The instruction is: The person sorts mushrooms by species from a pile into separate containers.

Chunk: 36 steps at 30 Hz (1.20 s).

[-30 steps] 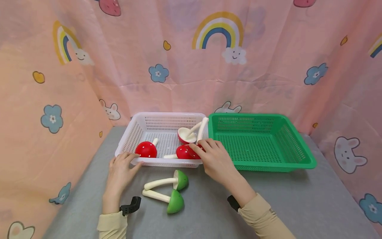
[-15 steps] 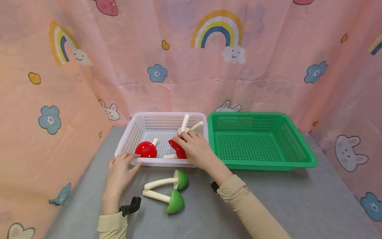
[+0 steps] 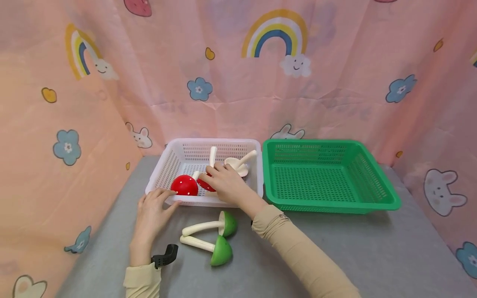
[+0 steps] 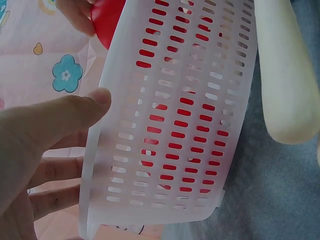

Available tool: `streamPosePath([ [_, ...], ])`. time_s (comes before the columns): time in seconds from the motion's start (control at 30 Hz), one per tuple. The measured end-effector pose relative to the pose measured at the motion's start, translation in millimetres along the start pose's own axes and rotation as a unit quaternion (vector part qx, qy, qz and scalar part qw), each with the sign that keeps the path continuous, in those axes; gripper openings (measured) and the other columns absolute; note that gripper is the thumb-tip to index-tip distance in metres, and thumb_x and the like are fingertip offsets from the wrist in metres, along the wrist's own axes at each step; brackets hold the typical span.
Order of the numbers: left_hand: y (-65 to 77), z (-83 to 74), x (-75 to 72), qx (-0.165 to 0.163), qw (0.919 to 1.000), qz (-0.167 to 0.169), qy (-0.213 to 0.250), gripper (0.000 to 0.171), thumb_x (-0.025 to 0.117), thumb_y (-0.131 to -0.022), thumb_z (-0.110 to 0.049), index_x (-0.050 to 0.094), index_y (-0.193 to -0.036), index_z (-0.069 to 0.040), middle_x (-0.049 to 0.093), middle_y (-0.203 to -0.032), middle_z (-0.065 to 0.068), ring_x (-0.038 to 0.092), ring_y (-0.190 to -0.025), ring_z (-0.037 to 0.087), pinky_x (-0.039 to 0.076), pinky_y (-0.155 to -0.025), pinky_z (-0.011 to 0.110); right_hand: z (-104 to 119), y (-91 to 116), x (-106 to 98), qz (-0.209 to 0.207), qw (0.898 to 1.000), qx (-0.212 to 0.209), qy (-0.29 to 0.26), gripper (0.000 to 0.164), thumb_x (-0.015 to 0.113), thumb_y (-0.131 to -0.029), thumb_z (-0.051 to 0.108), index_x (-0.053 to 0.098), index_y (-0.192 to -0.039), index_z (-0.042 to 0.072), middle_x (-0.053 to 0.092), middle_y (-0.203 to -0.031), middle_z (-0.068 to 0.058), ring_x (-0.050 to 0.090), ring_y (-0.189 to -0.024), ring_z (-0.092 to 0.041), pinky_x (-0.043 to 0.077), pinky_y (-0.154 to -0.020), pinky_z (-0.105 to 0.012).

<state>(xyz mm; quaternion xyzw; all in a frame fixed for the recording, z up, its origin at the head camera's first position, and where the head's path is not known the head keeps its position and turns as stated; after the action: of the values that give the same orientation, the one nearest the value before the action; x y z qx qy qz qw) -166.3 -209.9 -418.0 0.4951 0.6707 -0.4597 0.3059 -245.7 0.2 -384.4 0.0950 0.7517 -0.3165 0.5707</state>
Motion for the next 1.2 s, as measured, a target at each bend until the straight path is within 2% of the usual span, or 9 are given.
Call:
streamPosePath([
  [0.2,-1.4,-1.9,-0.5,0.001,1.0,-0.001,-0.002,0.036,0.077,-0.08,-0.028,0.07,-0.111,-0.012,0.065,-0.111,0.011,0.054,-0.113,0.029,0.026,-0.109,0.062,2,-8,8,0.054,0.998,0.002,0.006,0.044,0.073,-0.082,0.023,0.059,-0.123,0.024,0.061,-0.108,0.0,0.057,-0.099,-0.02,0.052,-0.082,-0.033],
  [0.37,-1.5,-2.3,-1.6,0.005,1.0,-0.006,-0.004,0.034,0.076,-0.081,-0.028,0.07,-0.11,-0.012,0.065,-0.11,0.011,0.054,-0.112,0.029,0.026,-0.109,0.062,2,-11,15,0.079,0.997,0.008,0.014,0.049,0.075,-0.079,0.022,0.059,-0.126,0.024,0.062,-0.111,-0.002,0.059,-0.102,-0.021,0.053,-0.086,-0.036],
  [0.6,-1.0,-0.3,-0.7,0.007,1.0,-0.006,0.0,0.033,0.076,-0.081,-0.028,0.07,-0.11,-0.012,0.066,-0.111,0.011,0.054,-0.113,0.028,0.025,-0.11,0.062,1,-11,20,0.068,0.998,0.019,0.002,0.043,0.072,-0.082,0.021,0.06,-0.123,0.024,0.063,-0.108,-0.002,0.061,-0.101,-0.022,0.052,-0.088,-0.039],
  [0.73,-1.0,1.3,0.3,0.009,0.9999,-0.006,-0.001,0.034,0.076,-0.081,-0.028,0.07,-0.11,-0.012,0.066,-0.111,0.011,0.054,-0.113,0.028,0.025,-0.11,0.063,1,-10,22,0.067,0.997,0.025,-0.005,0.042,0.07,-0.083,0.019,0.061,-0.124,0.024,0.064,-0.112,-0.003,0.061,-0.105,-0.023,0.052,-0.09,-0.04],
  [0.97,-0.9,1.1,0.3,0.006,1.0,-0.003,-0.003,0.035,0.076,-0.081,-0.028,0.069,-0.111,-0.012,0.065,-0.11,0.01,0.055,-0.112,0.029,0.025,-0.11,0.063,0,-8,23,0.08,0.995,0.044,-0.034,0.05,0.072,-0.082,0.02,0.057,-0.129,0.024,0.061,-0.129,-0.004,0.057,-0.119,-0.025,0.05,-0.1,-0.044],
  [1.2,-0.4,-0.1,-2.0,0.003,1.0,-0.002,0.001,0.036,0.077,-0.081,-0.029,0.069,-0.111,-0.011,0.065,-0.111,0.011,0.055,-0.112,0.029,0.025,-0.11,0.063,-3,-2,21,0.084,0.992,0.07,-0.056,0.057,0.076,-0.08,0.022,0.054,-0.132,0.023,0.057,-0.134,-0.006,0.054,-0.124,-0.028,0.048,-0.101,-0.048],
])
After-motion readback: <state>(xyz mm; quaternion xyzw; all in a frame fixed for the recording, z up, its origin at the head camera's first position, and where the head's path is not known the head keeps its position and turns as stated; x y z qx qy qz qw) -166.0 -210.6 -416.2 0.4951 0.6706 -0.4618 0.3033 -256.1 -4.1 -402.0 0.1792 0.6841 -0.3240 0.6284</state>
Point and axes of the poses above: each hand's wrist, its own y-axis away from the middle knuckle, its own x-axis out of the palm, z = x × y, the point moved 2 cm from there along -y, towards the middle knuckle
